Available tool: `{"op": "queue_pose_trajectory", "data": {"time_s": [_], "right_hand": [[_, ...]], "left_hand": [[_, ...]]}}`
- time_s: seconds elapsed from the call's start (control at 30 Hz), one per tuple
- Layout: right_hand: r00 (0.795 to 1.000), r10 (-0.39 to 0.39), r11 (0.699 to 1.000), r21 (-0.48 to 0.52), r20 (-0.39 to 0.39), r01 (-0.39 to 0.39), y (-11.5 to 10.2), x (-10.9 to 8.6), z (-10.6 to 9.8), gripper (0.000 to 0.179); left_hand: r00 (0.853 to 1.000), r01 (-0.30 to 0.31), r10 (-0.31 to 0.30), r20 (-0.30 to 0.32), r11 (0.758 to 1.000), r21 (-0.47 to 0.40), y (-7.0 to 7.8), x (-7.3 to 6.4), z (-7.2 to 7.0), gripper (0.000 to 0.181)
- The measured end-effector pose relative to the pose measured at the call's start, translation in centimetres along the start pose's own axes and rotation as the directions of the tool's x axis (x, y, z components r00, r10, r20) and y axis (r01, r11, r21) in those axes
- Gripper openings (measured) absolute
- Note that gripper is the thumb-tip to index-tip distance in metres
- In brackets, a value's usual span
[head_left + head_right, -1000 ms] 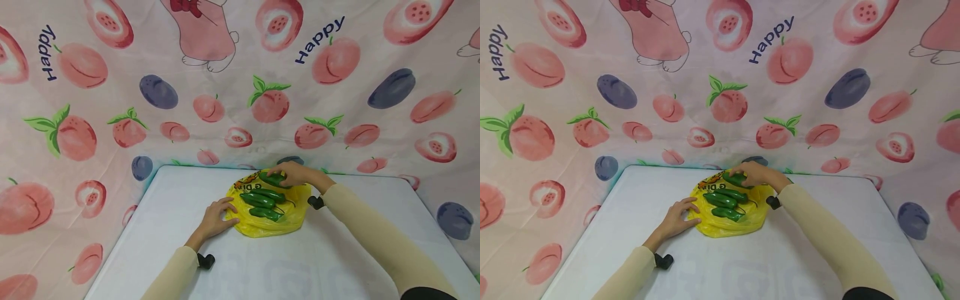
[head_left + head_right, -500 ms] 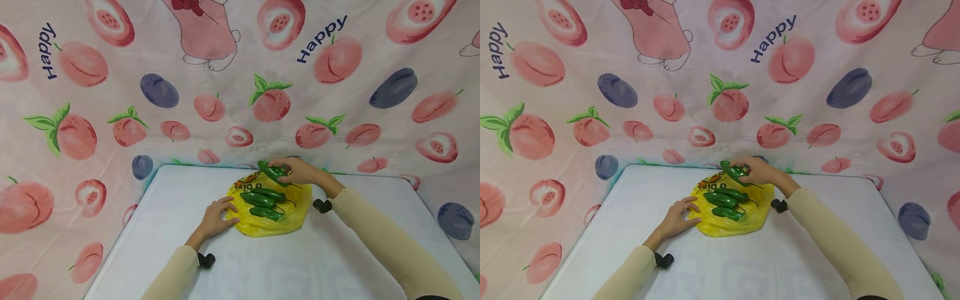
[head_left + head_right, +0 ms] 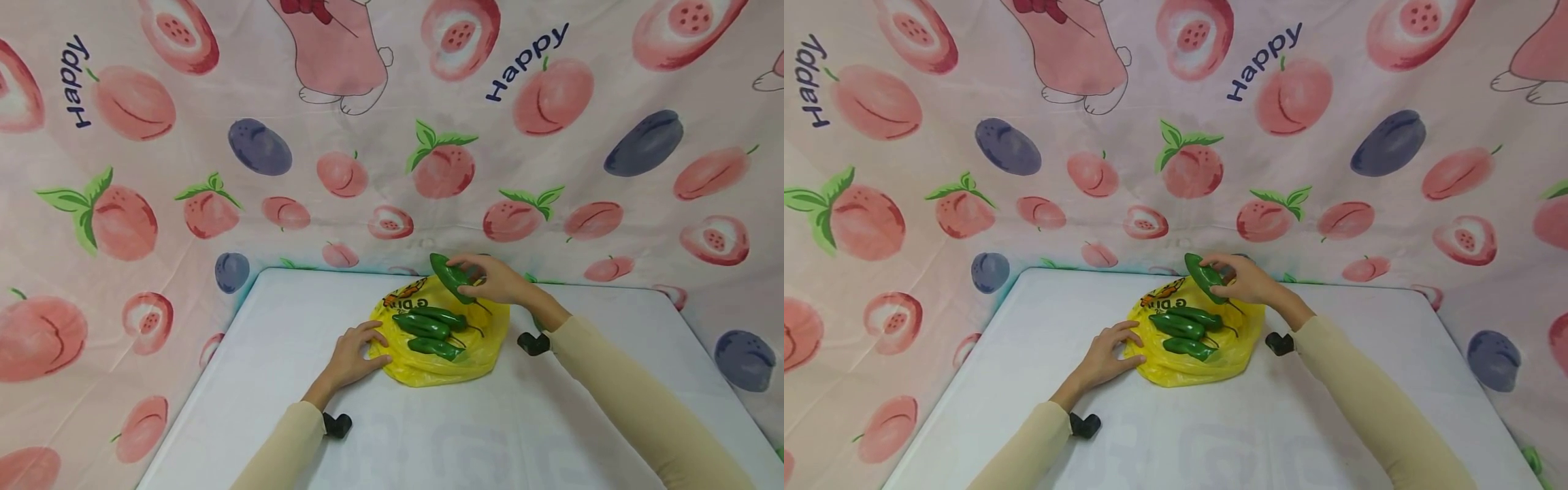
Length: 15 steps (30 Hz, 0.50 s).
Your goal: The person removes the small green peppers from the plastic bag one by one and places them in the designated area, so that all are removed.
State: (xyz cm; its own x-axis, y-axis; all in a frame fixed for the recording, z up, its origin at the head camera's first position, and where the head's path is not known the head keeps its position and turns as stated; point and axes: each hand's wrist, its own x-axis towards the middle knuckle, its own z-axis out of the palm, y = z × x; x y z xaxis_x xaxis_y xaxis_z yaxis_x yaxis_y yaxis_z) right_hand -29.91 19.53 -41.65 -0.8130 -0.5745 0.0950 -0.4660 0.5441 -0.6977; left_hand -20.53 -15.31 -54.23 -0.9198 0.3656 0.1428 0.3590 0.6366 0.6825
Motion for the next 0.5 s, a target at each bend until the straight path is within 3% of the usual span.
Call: {"op": "queue_pose_trajectory", "data": {"time_s": [0.5], "right_hand": [[0.998,0.05,0.997,-0.057,-0.028,-0.052,1.2,-2.8,-2.0,0.052]], "left_hand": [[1.0,-0.004,0.004,-0.011,1.0,-0.002,-0.1,0.0,0.1,0.02]]}}
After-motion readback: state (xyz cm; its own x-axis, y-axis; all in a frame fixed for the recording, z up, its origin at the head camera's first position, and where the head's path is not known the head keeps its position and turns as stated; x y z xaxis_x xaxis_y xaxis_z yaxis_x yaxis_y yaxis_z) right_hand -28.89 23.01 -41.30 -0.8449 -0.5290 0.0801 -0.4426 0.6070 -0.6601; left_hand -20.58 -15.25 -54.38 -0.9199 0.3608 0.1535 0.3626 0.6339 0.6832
